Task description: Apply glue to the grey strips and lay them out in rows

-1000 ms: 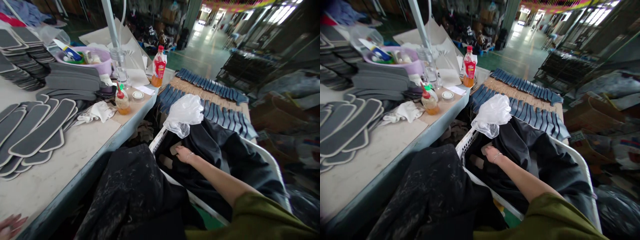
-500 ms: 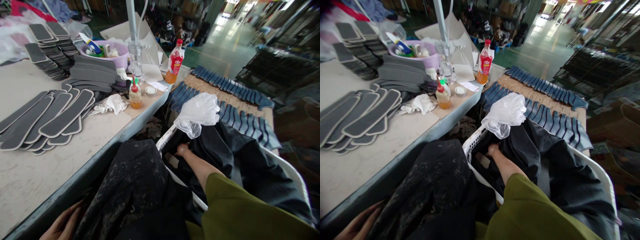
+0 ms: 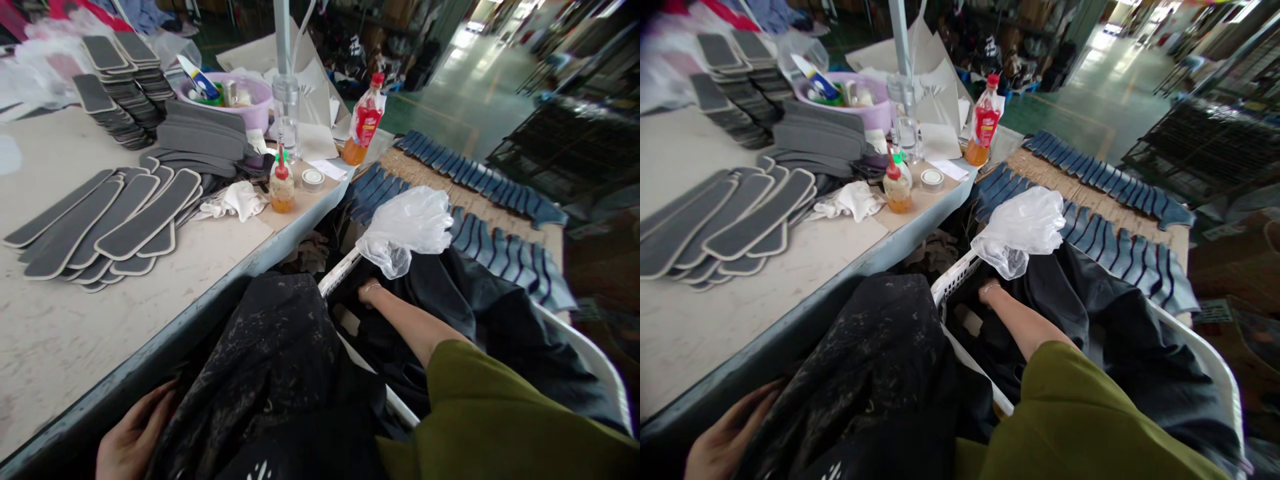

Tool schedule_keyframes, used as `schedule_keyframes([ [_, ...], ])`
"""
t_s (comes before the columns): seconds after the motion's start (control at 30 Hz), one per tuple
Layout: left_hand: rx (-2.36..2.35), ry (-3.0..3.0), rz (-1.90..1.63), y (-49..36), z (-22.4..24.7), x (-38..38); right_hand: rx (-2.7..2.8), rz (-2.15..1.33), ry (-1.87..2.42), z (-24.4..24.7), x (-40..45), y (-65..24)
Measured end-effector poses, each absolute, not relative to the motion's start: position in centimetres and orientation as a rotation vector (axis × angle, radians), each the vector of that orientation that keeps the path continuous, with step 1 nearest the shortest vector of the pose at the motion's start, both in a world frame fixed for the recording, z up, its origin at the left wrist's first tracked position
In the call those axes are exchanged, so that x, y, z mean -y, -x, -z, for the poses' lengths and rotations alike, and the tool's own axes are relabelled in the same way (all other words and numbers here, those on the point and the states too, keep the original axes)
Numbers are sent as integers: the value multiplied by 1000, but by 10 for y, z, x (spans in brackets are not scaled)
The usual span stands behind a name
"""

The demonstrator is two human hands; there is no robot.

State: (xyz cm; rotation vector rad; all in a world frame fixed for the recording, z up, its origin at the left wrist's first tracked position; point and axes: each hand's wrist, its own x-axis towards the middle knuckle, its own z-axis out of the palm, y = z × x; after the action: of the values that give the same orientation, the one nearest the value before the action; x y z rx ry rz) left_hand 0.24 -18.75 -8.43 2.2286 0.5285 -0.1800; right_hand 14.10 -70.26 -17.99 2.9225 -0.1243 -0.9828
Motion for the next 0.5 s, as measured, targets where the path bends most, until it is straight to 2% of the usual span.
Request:
schedule_keyframes([
  [0.27, -474, -2215, 234, -9, 87, 185, 200, 1030, -2876, 135, 752, -99],
  [0.5, -453, -2210, 261, -8, 84, 185, 328, 936, -2953, 137, 762, -95],
])
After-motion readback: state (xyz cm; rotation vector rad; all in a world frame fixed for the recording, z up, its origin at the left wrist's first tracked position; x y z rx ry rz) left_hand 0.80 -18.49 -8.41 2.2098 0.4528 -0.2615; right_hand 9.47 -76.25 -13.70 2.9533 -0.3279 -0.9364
